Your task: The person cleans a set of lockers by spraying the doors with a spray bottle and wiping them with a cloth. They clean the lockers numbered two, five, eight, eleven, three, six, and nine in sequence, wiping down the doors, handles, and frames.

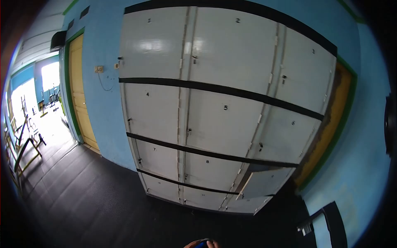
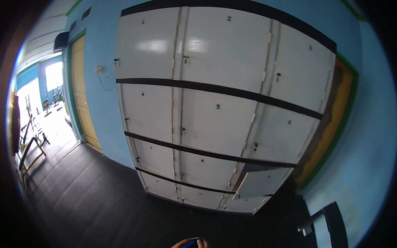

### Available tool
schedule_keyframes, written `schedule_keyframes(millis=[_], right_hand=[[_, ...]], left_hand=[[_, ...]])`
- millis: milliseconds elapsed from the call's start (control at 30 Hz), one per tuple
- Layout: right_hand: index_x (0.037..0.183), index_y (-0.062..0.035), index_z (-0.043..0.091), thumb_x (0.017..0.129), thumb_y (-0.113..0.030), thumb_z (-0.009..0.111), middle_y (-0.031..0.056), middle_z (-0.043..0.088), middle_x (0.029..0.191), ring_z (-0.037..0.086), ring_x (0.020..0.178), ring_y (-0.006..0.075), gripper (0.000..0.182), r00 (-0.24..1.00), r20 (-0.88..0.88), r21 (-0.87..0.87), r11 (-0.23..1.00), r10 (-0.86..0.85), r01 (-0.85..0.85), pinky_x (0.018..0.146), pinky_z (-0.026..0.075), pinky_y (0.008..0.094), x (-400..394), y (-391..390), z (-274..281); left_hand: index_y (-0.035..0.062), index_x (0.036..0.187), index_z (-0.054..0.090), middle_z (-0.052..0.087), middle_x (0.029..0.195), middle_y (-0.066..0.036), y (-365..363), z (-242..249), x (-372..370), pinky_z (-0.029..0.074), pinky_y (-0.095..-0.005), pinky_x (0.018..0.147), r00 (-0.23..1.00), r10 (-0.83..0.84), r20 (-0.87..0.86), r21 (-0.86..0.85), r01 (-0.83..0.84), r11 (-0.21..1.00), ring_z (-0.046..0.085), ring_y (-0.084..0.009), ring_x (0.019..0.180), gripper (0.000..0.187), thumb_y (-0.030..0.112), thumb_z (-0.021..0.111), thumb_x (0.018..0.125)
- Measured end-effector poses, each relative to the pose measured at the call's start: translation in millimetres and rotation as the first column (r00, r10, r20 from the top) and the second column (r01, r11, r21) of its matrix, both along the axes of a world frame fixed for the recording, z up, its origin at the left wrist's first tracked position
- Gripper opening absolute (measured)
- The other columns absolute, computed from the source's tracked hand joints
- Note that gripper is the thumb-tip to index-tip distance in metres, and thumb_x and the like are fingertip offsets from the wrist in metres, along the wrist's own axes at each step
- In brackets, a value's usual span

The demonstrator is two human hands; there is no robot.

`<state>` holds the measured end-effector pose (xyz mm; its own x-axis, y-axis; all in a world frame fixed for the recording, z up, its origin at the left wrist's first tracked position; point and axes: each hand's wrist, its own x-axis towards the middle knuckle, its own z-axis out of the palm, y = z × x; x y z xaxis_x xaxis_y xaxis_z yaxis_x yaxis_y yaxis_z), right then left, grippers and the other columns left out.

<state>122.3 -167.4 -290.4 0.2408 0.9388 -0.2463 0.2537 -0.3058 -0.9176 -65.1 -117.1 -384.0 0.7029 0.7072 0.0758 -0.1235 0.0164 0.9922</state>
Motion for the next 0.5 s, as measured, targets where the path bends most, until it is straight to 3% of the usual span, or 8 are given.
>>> schedule_keyframes(millis=[100,133,233,267,300,333,367,500], right_hand=[[0.125,-0.0016,0.065,0.102,-0.035,0.05,0.0203,0.066,0.125,0.059,0.121,0.0325,0.044,0.986,-0.146,0.086,0.994,0.085,-0.073,0.104,0.045,0.04,33.4,-5.7,28.9],[0.125,-0.0016,0.065,0.102,-0.035,0.05,0.0203,0.066,0.125,0.059,0.121,0.0325,0.044,0.986,-0.155,0.084,0.995,0.068,-0.056,0.104,0.045,0.04,46.4,-12.5,25.0],[0.127,-0.0011,0.064,0.103,-0.031,0.049,0.0192,0.066,0.127,0.06,0.12,0.0319,0.041,0.983,-0.184,0.09,0.995,-0.018,0.035,0.105,0.044,0.04,98.0,-28.6,6.8],[0.128,-0.0019,0.064,0.104,-0.029,0.047,0.0192,0.065,0.127,0.06,0.12,0.0311,0.04,0.998,-0.069,0.15,0.989,0.01,0.0,0.105,0.045,0.0389,118.4,-34.8,-12.1],[0.129,-0.0027,0.064,0.104,-0.026,0.045,0.0192,0.065,0.127,0.061,0.119,0.0302,0.039,0.999,0.042,0.201,0.979,0.03,-0.038,0.104,0.045,0.0377,133.1,-43.8,-24.1],[0.129,-0.0027,0.064,0.104,-0.026,0.045,0.0192,0.065,0.127,0.061,0.119,0.0302,0.039,0.999,0.027,0.2,0.979,0.023,-0.027,0.104,0.045,0.0377,146.4,-55.4,-28.3],[0.128,-0.0024,0.064,0.104,-0.026,0.045,0.0192,0.065,0.128,0.061,0.119,0.0298,0.038,0.993,-0.114,0.19,0.981,-0.003,0.025,0.103,0.046,0.0374,164.5,-67.4,-34.3],[0.124,-0.0011,0.065,0.105,-0.024,0.045,0.0193,0.064,0.129,0.061,0.12,0.0279,0.036,0.803,-0.59,0.099,0.979,-0.085,0.177,0.101,0.047,0.0362,262.1,-112.8,-28.7]], left_hand=[[0.0031,0.154,0.034,0.041,0.152,-0.019,3.0,7.3,6.7,0.033,-0.043,0.116,1.0,0.011,0.002,0.03,-0.011,0.999,0.039,-0.0289,0.141,0.089,0.029,0.082,0.083],[0.0026,0.148,0.042,0.051,0.143,-0.017,5.1,20.4,15.1,0.04,-0.0408,0.11,0.996,0.071,-0.06,0.192,-0.058,0.98,0.048,-0.0287,0.133,0.075,0.02,0.08,0.086],[0.0017,0.141,0.05,0.061,0.131,-0.016,7.4,76.9,59.2,0.049,-0.0396,0.1,0.997,0.06,-0.048,0.31,-0.042,0.95,0.06,-0.0285,0.12,0.06,0.009,0.077,0.088],[0.0017,0.125,0.063,0.066,0.119,-0.02,-0.9,155.7,73.8,0.053,-0.0416,0.092,0.966,0.086,-0.242,0.437,0.03,0.899,0.066,-0.0316,0.112,0.038,0.019,0.072,0.092],[0.0017,0.125,0.063,0.066,0.119,-0.02,3.2,166.9,93.0,0.053,-0.0416,0.092,0.963,0.076,-0.257,0.438,0.046,0.898,0.066,-0.0316,0.112,0.038,0.019,0.072,0.092],[0.0007,0.128,0.061,0.064,0.123,-0.02,4.9,168.7,113.3,0.051,-0.0423,0.095,0.98,0.024,-0.2,0.56,0.094,0.823,0.064,-0.0324,0.115,0.043,0.022,0.072,0.093],[-0.0003,0.132,0.059,0.063,0.127,-0.02,3.0,176.9,135.4,0.05,-0.043,0.099,0.989,-0.035,-0.144,0.671,0.124,0.731,0.063,-0.0333,0.118,0.047,0.024,0.071,0.094],[0.0003,0.131,0.06,0.062,0.129,-0.02,-13.8,236.6,235.4,0.046,-0.0433,0.104,0.964,-0.074,-0.254,0.677,0.232,0.698,0.061,-0.0346,0.12,0.045,0.029,0.067,0.096]])
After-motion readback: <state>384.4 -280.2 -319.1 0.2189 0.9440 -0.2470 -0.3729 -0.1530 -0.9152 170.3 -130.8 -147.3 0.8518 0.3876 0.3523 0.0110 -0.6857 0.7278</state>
